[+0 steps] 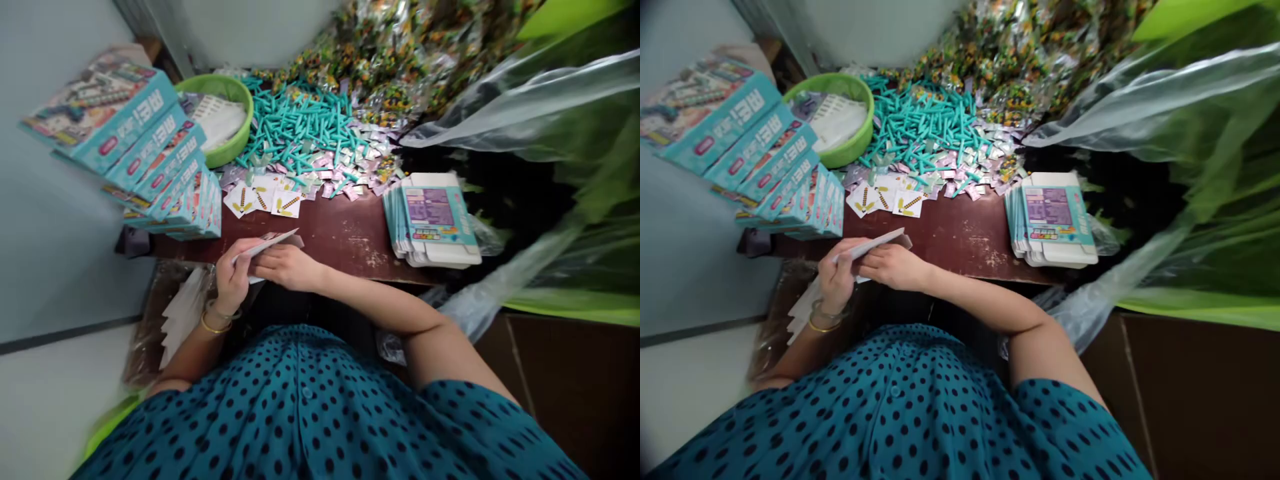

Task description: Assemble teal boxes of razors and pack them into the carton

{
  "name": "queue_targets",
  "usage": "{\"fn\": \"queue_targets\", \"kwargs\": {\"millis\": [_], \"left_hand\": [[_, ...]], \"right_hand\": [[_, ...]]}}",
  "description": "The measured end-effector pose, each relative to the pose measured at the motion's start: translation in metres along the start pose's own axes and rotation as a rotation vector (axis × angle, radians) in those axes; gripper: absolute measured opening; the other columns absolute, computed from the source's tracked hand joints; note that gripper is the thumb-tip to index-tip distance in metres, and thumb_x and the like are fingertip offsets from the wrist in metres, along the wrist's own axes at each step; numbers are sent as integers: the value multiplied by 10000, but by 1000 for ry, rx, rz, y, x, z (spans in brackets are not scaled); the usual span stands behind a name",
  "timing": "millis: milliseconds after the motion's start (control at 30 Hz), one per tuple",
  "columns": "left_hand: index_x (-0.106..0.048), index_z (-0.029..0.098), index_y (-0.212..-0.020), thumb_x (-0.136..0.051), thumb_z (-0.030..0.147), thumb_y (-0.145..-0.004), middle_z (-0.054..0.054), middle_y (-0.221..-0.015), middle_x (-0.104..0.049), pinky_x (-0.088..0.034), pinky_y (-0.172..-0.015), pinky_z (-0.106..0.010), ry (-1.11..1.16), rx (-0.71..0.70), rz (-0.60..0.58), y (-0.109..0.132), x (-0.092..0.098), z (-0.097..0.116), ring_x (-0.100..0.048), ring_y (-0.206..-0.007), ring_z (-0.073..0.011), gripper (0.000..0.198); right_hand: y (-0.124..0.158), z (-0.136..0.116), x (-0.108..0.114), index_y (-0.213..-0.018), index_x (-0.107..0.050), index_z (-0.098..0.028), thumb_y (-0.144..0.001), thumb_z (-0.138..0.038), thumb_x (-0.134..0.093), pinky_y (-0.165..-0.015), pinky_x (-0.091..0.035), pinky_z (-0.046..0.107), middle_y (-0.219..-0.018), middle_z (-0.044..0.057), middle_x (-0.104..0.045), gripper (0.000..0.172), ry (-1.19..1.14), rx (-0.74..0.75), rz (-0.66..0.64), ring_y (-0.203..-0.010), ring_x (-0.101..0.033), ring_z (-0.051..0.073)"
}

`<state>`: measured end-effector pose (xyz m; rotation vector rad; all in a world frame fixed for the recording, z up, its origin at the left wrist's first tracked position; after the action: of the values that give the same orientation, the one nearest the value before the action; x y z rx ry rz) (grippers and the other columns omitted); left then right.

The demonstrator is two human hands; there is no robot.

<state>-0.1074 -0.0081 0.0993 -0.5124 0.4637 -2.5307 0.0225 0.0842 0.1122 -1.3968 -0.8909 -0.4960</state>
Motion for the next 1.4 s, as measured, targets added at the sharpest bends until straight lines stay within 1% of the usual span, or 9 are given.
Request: {"fn": "queue_targets", "kwargs": {"millis": [67, 200, 300, 433, 633, 767, 1067, 1267, 1400], "left_hand": [[-780, 224, -1069, -487, 437, -1050, -85, -1052, -774, -566, -900, -402, -36, -1, 10, 2, 1, -3, -718, -987, -244, 362], [-775, 204, -1047, -485, 512, -1040, -62, -982, -771, -563, -813, -343, -94, 65, 87, -4, -2, -8, -716, -917, -222, 423], [-772, 199, -1021, -481, 588, -1021, -52, -934, -766, -560, -786, -311, -45, 125, 105, -11, -9, -10, -719, -877, -209, 486], [-771, 202, -1030, -469, 544, -1038, -62, -979, -772, -561, -806, -312, 20, 80, 48, -12, -17, -2, -723, -903, -206, 456], [-769, 226, -1052, -464, 423, -1062, -77, -1055, -779, -569, -917, -361, -3, -112, -78, -10, -22, 15, -727, -1009, -209, 364], [-762, 241, -1079, -472, 440, -1055, -73, -1077, -789, -590, -929, -382, -118, -271, -201, -19, -22, 14, -735, -1051, -211, 352], [-737, 290, -1061, -353, 664, -1024, -73, -1087, -762, -600, -972, -505, -273, -93, 16, -27, 2, -1, -722, -1096, -267, 537], [-736, 291, -1043, -326, 666, -1029, -73, -1112, -763, -607, -977, -495, -232, -125, -207, -26, -24, 2, -724, -1103, -247, 555], [-725, 286, -1088, -384, 550, -1060, -69, -1093, -776, -617, -936, -448, -150, -217, -207, -23, -30, -4, -736, -1063, -227, 433]], "right_hand": [[7, 10, 7, -1039, -719, -175, -1084, -197, -459, -837, -540, 281, -994, 20, -761, 265, 8, -58, 112, -907, -679, 148], [24, 33, 72, -1224, -676, -204, -1098, -286, -450, -877, -535, 319, -1125, 59, -737, 272, 64, -357, 413, -1033, -685, 168], [27, 34, 79, -1208, -676, -227, -1096, -309, -444, -862, -523, 337, -1101, 59, -740, 270, 3, -382, 296, -1015, -689, 179], [26, 5, 32, -1049, -678, -174, -1091, -252, -425, -751, -482, 292, -935, 67, -748, 269, -180, -234, -36, -844, -676, 167], [27, 4, 9, -1236, -654, -119, -1078, -321, -471, -825, -501, 342, -1087, 161, -742, 315, -268, -488, -379, -944, -698, 246], [22, 22, 16, -1274, -691, -163, -1070, -390, -494, -1004, -508, 438, -1241, 170, -722, 363, -289, -397, -335, -1150, -670, 287], [25, 40, 89, -1276, -693, -240, -1068, -330, -508, -1041, -545, 391, -1270, 88, -716, 293, -354, -359, 26, -1187, -670, 225], [12, 19, 19, -1278, -679, -91, -849, -388, -825, -1004, -534, 509, -1286, 223, -689, 542, -225, -452, -419, -1162, -660, 381], [7, 21, -6, -1034, -764, -92, -930, -219, -690, -877, -525, 426, -1041, 183, -763, 179, -197, -470, -657, -957, -713, 325]]}}
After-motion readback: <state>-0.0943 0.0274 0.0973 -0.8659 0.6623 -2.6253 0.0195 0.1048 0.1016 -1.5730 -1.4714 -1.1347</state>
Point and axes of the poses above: each hand's wrist, its own y-axis away from the middle knuckle, its own x-axis out of the back of the hand, z = x × y, the point moved 3 cm from there along -y, towards the middle knuckle
